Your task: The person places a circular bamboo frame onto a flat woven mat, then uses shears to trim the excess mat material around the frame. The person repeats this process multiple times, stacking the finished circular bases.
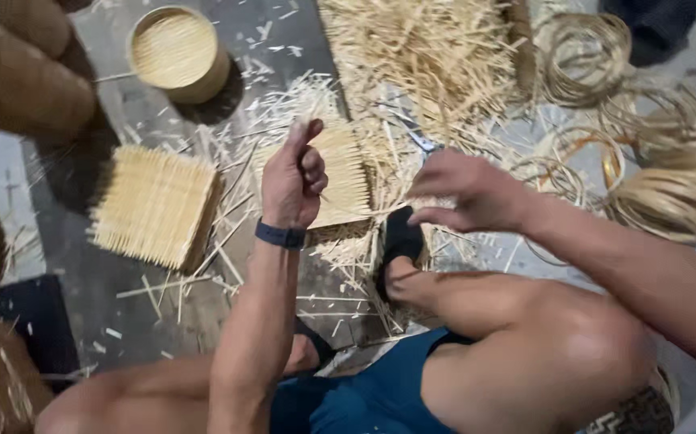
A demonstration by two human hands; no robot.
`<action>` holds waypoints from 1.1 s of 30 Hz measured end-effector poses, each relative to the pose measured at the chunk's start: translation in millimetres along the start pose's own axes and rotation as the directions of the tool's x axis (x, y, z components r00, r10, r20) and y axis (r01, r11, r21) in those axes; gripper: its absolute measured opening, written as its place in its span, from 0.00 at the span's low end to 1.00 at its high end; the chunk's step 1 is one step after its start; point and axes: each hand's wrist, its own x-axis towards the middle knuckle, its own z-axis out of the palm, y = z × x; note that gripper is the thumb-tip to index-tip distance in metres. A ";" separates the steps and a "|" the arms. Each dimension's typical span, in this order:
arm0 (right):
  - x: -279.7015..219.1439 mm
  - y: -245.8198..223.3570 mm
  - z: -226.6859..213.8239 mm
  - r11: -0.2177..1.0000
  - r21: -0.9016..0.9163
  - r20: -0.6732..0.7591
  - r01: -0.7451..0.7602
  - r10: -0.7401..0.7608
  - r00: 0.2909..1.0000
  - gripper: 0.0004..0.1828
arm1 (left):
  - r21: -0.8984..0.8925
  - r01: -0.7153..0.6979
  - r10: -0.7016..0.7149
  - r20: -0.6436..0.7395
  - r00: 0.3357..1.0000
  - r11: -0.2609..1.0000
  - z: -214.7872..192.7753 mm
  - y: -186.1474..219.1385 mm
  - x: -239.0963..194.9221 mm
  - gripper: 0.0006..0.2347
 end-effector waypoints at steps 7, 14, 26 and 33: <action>64.5 19.4 -2.0 0.548 0.578 0.027 -0.605 0.728 0.685 0.24 | 0.022 0.058 -0.058 0.002 0.998 0.998 -45.3 23.1 -24.0 0.13; 79.7 17.9 83.7 0.087 0.795 0.349 -0.600 0.743 0.571 0.27 | -0.150 0.003 -0.002 0.009 1.000 0.989 -81.8 28.2 -11.9 0.16; 68.0 39.3 122.1 -0.064 0.969 0.208 -0.239 0.734 0.647 0.24 | -0.180 0.016 -0.025 -0.049 0.998 0.983 -110.6 15.3 -2.4 0.15; 62.9 52.4 155.2 -0.182 0.937 0.348 -0.298 0.577 0.739 0.27 | -0.429 -0.124 0.084 -0.112 0.990 0.895 -133.6 4.1 21.5 0.19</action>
